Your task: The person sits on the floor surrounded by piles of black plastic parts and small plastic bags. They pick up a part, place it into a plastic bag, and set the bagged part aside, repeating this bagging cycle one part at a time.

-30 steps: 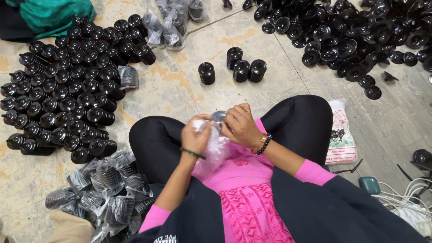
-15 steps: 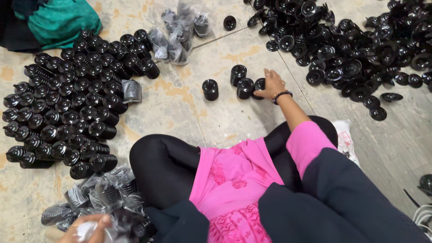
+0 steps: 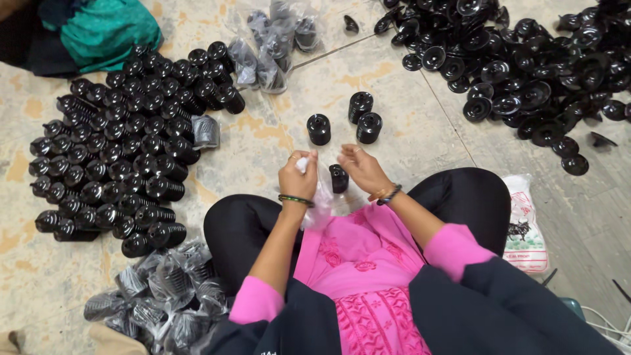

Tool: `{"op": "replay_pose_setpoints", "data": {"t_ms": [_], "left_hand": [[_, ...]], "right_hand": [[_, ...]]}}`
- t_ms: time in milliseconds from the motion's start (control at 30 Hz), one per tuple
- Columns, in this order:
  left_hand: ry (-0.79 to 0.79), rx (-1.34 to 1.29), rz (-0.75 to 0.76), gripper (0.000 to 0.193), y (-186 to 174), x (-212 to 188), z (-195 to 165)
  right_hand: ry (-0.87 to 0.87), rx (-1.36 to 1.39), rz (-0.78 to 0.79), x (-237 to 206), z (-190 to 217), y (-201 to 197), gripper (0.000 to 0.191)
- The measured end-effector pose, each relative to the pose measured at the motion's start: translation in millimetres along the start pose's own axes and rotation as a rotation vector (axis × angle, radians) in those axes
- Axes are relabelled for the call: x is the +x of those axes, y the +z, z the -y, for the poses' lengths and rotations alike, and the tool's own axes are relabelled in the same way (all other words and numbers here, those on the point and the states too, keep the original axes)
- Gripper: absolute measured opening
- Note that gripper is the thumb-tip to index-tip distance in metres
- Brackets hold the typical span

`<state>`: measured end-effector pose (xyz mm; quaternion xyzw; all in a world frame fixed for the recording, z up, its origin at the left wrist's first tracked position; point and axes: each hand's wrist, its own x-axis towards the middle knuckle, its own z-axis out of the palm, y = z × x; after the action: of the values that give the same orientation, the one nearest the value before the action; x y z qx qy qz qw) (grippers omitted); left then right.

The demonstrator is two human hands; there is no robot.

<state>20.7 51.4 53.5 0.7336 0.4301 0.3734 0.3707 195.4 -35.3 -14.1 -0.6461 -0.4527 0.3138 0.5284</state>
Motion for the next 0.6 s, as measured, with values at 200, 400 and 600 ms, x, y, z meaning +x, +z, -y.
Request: {"op": "replay_pose_setpoints", "data": {"t_ms": [200, 400, 600], "left_hand": [[0.031, -0.256, 0.028, 0.025, 24.1, -5.9, -4.3], [-0.277, -0.608, 0.291, 0.022, 9.5, -18.2, 20.5], [-0.388, -0.632, 0.401, 0.036, 15.9, -37.9, 17.6]], "right_hand": [[-0.024, 0.366, 0.021, -22.8, 35.8, 9.8, 0.026], [0.081, 0.443, -0.04, -34.8, 40.6, -6.5, 0.012], [0.254, 0.884, 0.071, -41.5, 33.0, -1.4, 0.015]]}}
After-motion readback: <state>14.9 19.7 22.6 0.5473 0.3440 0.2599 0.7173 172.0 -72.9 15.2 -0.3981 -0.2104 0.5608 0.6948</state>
